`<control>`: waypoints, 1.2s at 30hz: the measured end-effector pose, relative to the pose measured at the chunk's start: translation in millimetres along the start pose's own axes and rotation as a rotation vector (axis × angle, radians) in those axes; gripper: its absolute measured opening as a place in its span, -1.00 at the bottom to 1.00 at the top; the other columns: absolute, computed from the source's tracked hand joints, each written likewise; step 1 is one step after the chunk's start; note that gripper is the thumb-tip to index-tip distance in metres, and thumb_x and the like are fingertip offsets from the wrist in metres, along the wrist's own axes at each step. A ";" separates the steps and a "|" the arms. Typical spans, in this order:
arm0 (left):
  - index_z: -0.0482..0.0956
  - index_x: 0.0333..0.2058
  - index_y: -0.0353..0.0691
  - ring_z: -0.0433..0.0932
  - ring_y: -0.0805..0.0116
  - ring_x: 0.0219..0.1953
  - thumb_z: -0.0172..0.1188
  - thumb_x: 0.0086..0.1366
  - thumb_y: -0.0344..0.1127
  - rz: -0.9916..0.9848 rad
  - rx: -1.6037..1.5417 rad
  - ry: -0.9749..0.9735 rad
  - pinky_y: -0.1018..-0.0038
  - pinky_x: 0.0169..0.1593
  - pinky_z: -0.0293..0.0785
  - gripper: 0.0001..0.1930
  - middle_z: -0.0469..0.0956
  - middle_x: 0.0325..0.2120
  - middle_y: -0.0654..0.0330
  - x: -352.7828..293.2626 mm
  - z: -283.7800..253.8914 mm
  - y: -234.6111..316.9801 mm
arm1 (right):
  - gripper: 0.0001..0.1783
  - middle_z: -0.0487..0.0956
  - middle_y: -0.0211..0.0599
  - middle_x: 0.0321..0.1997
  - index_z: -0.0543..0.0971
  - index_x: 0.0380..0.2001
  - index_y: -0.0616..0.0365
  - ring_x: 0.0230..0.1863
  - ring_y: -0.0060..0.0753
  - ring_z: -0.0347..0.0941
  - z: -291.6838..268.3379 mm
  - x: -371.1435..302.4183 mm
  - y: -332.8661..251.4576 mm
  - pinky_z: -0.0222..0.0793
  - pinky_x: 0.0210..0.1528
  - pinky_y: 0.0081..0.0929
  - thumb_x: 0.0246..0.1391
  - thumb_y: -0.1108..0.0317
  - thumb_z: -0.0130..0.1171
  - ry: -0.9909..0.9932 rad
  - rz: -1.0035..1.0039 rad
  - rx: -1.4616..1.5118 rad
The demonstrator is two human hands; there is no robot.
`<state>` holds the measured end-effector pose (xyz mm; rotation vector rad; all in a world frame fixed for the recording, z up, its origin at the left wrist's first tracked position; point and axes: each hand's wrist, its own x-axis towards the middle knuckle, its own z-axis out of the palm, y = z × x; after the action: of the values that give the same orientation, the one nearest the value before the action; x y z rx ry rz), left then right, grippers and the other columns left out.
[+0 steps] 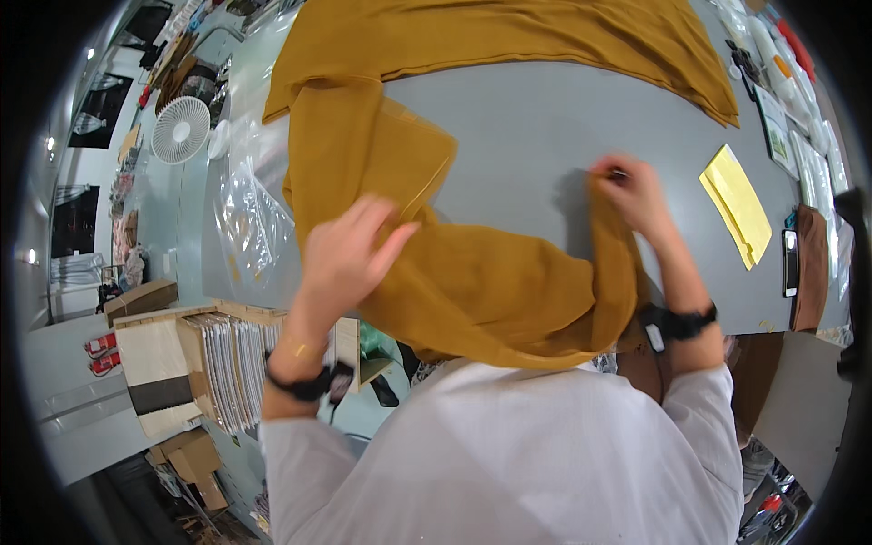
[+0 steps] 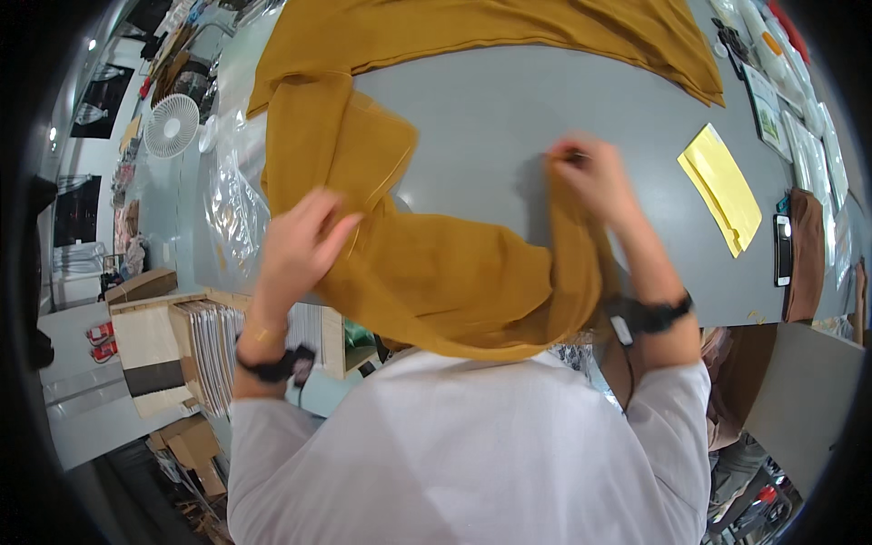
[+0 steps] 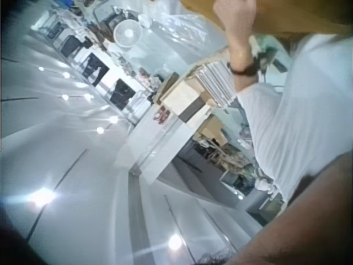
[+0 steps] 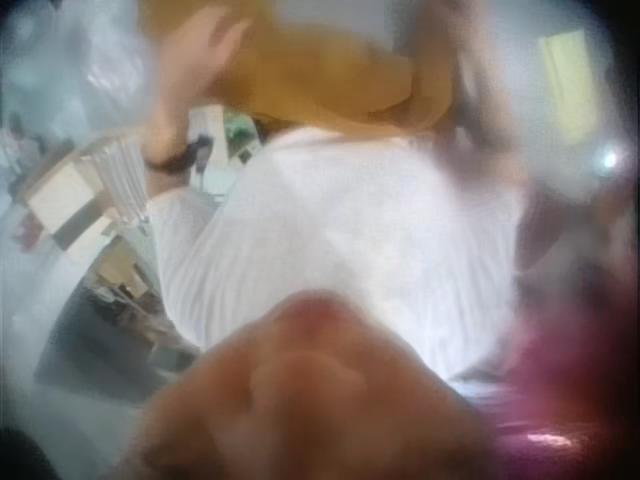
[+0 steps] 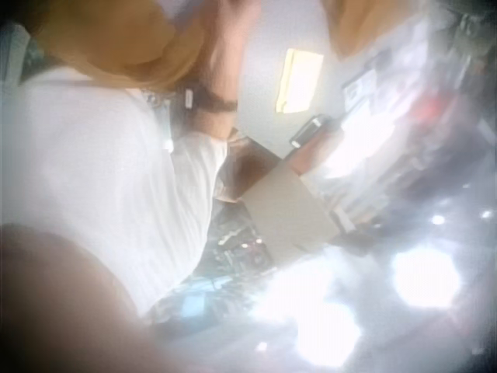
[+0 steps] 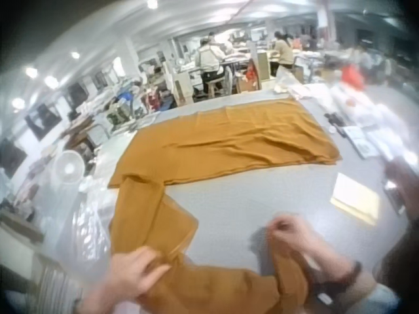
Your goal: The person folds mustard-colored garments on a table, places each folded piece into a clear plastic bag, seals the bag, and affixes a yellow label. The process is repeated for multiple garments.
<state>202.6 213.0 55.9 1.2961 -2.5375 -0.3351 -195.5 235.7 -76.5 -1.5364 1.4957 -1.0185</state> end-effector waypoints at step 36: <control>0.66 0.01 -0.29 0.53 0.04 0.25 0.25 0.21 -0.66 0.214 0.966 0.380 0.21 0.29 0.52 -0.63 0.64 -0.02 0.04 -138.0 -252.5 -56.0 | -0.79 0.67 -0.30 -0.21 0.66 0.00 0.25 -0.23 -0.54 0.60 -195.2 -18.0 -236.6 0.58 -0.08 -0.54 0.40 0.47 0.13 -0.083 -0.480 -0.653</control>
<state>408.7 273.0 255.6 1.1365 -2.4808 1.1917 -278.7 265.4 217.7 -2.4542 1.5144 -0.7249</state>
